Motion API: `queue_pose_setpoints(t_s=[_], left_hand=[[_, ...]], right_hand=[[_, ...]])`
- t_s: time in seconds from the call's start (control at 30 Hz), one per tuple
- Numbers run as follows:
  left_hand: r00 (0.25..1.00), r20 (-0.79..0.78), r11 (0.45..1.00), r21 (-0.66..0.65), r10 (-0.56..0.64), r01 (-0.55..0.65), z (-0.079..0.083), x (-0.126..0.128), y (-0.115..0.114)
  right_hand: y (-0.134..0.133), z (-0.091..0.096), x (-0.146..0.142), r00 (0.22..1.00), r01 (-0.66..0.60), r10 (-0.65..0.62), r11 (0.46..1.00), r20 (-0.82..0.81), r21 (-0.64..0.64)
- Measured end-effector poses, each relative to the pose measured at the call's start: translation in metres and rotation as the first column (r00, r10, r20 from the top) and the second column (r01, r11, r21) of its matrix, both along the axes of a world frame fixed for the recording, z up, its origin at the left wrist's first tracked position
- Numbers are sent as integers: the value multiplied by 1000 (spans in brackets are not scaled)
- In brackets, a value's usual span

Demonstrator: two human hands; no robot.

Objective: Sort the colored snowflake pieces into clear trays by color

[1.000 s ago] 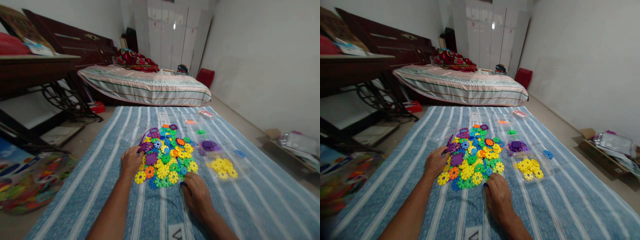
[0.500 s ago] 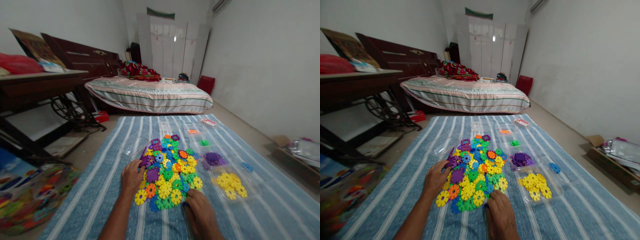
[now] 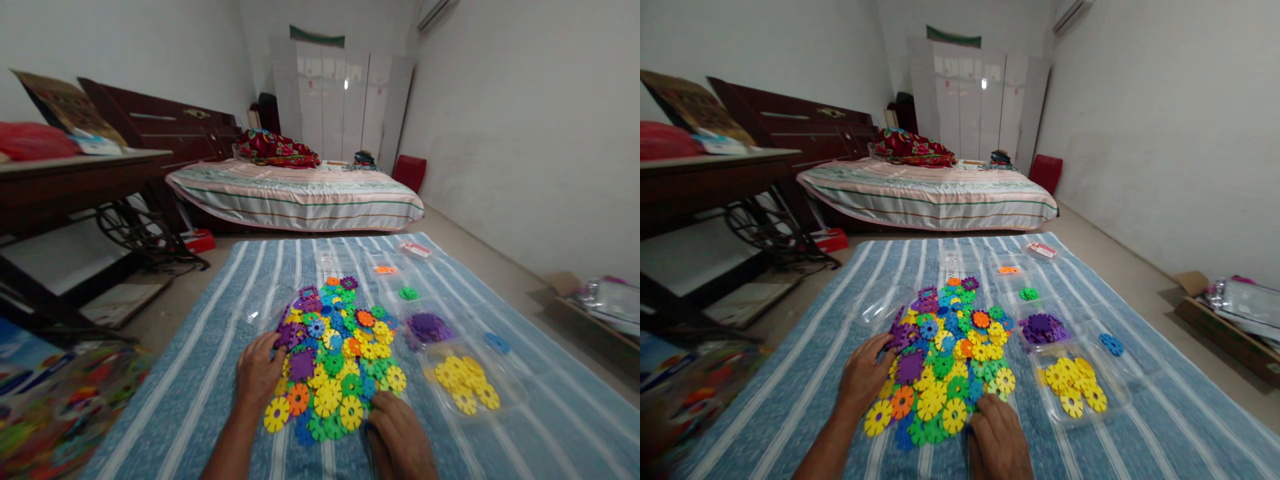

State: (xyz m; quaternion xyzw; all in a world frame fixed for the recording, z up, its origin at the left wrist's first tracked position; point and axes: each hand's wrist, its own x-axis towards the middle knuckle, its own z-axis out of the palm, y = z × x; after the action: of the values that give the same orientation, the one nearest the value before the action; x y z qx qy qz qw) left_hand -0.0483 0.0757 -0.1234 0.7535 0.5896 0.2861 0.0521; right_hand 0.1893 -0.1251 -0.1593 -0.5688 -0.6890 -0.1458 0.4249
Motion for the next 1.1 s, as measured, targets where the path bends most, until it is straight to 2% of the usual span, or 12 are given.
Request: queue_pose_setpoints(t_s=[0.37,0.57,0.83,1.1], left_hand=[[997,69,998,68,-19,14,-2,1,-4],[994,94,997,59,-53,48,-1,1,-7],[969,177,984,78,-171,159,5,11,-15],[945,240,974,98,-222,204,5,24,-25]], right_hand=[[-2,2,-1,998,-14,12,999,-54,-35],[-3,4,3,998,-41,40,999,-40,-29],[-5,15,4,998,-50,49,998,-24,-43],[-9,18,4,999,-34,33,997,-10,-75]])
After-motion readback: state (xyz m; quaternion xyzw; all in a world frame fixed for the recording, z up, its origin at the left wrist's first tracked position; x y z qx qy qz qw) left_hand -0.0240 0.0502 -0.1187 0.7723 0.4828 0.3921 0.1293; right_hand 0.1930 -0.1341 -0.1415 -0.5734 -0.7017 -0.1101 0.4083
